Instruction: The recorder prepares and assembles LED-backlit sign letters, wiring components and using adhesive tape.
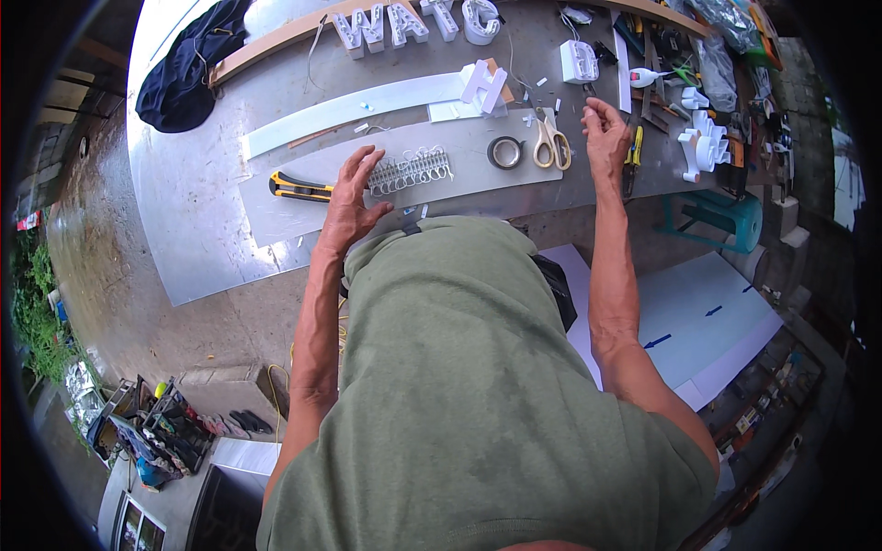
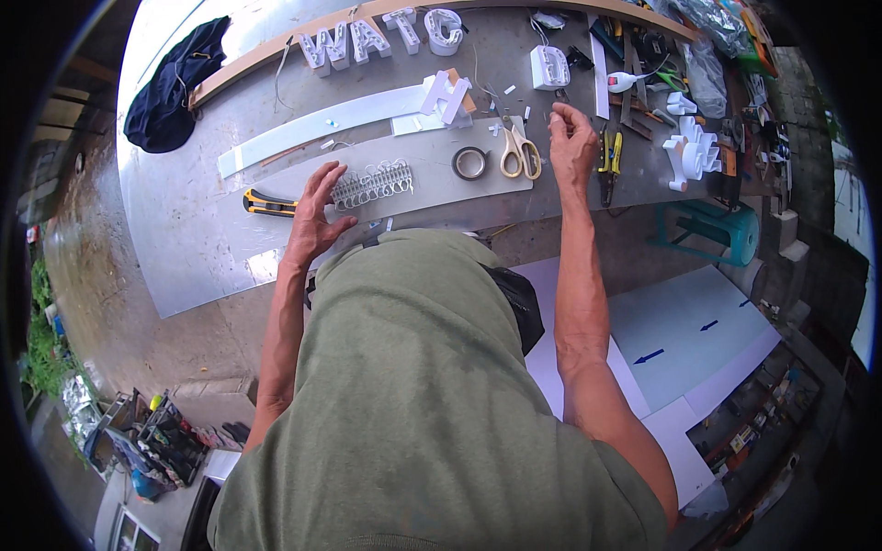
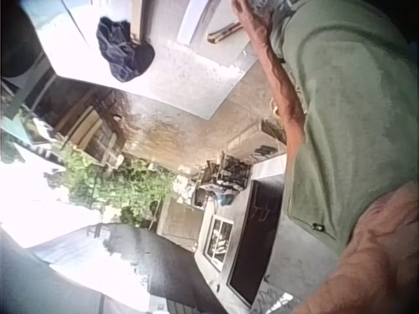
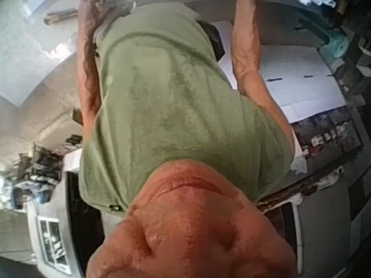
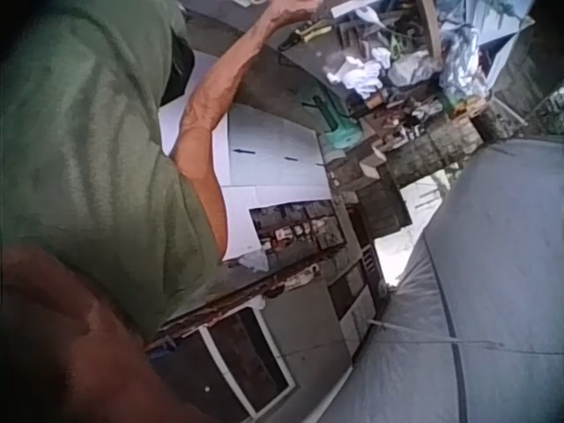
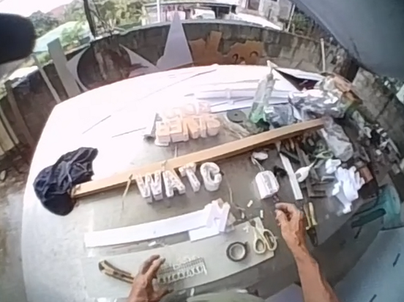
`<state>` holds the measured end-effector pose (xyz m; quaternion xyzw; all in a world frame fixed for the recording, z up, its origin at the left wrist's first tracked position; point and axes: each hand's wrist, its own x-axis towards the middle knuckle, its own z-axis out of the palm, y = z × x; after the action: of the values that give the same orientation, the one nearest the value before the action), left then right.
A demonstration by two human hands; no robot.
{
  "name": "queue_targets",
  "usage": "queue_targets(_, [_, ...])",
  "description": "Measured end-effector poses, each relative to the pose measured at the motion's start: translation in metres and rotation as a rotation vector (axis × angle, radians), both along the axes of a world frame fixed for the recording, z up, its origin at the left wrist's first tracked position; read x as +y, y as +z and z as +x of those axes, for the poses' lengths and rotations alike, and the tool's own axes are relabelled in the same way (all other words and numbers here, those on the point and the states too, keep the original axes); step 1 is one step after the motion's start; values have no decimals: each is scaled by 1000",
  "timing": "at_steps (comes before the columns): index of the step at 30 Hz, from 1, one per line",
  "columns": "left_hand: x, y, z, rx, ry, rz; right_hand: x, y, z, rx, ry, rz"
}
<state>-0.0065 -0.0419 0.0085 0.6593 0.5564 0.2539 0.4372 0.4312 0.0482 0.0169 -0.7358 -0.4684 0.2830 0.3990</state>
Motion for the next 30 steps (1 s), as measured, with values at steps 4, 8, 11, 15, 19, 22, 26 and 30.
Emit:
queue_targets(4, [0, -4, 1, 44, -50, 10, -29, -16, -1, -172, 55, -3])
queue_targets(8, [2, -12, -5, 16, -34, 12, -49, -17, -13, -140, 60, -45])
queue_targets(11, [-5, -15, -10, -15, -4, 23, -60, -19, -12, -185, 18, -51])
queue_targets(15, [-12, -10, -8, -50, 57, 54, -63, -31, 39, -269, -52, 6])
queue_targets(19, [-15, 13, -5, 205, 69, 302, -62, 2, 52, 4, -76, -105])
queue_targets(22, [-26, -13, -55, 496, 202, 422, -50, 17, 18, 88, 2, -93])
queue_targets(26, [-24, 1, -92, 793, 159, 438, -41, 19, -37, 208, 191, -70])
queue_targets(30, [-24, 0, -108, 834, 103, 331, -42, 34, -89, 274, 505, -169])
